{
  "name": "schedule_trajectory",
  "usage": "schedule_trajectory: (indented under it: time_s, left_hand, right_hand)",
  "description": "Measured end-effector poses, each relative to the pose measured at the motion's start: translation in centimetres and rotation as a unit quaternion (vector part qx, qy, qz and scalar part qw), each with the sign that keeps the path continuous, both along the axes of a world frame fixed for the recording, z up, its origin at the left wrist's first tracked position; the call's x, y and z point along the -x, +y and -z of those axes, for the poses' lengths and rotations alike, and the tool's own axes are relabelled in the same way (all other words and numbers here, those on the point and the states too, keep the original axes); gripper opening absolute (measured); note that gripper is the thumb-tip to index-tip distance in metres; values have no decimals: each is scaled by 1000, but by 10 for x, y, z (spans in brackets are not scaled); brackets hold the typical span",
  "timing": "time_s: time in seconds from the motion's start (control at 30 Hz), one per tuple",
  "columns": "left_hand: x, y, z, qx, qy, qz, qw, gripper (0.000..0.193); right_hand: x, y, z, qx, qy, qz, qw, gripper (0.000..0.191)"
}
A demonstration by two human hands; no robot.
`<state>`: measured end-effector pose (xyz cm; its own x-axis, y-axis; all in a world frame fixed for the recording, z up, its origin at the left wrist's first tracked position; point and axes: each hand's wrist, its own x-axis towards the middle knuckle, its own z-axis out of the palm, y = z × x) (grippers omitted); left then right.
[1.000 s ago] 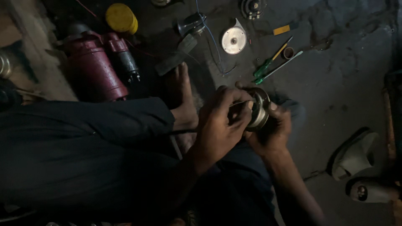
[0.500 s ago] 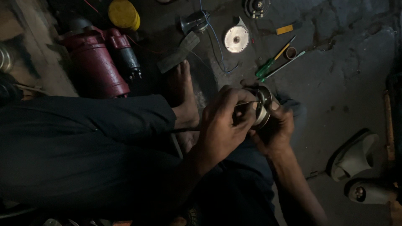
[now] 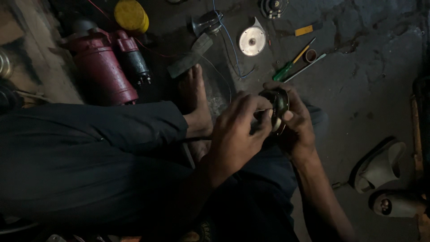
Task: The person sits on the floor and uses a screwdriver to adjust a small circular electrical component. They manipulate the internal parts of the device, turning it over and using the tool to tighten or loosen screws.
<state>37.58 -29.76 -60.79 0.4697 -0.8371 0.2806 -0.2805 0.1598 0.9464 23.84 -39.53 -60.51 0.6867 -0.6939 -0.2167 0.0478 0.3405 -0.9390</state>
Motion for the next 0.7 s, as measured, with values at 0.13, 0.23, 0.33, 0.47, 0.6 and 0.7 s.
schedule_trajectory:
  time_s: [0.13, 0.23, 0.33, 0.47, 0.6, 0.7]
  left_hand:
    - [0, 1, 2, -17, -12, 11, 1000, 21]
    - [-2, 1, 5, 0, 52, 20, 998, 16]
    - [-3, 1, 8, -44, 87, 37, 995, 16]
    - [-5, 1, 12, -2, 105, 24, 994, 16]
    - [-5, -1, 16, -13, 206, 62, 977, 17]
    - [-6, -1, 22, -43, 319, 91, 942, 18]
  right_hand:
    - [-1, 1, 4, 11, 5, 10, 1000, 76]
    - [-2, 1, 5, 38, 17, 9, 999, 75]
    - [-3, 0, 6, 45, 24, 3, 999, 74]
    - [-2, -3, 6, 64, 44, -9, 997, 77]
    - [0, -4, 10, 75, 31, -12, 997, 76]
    - [2, -3, 13, 130, 67, -13, 989, 77]
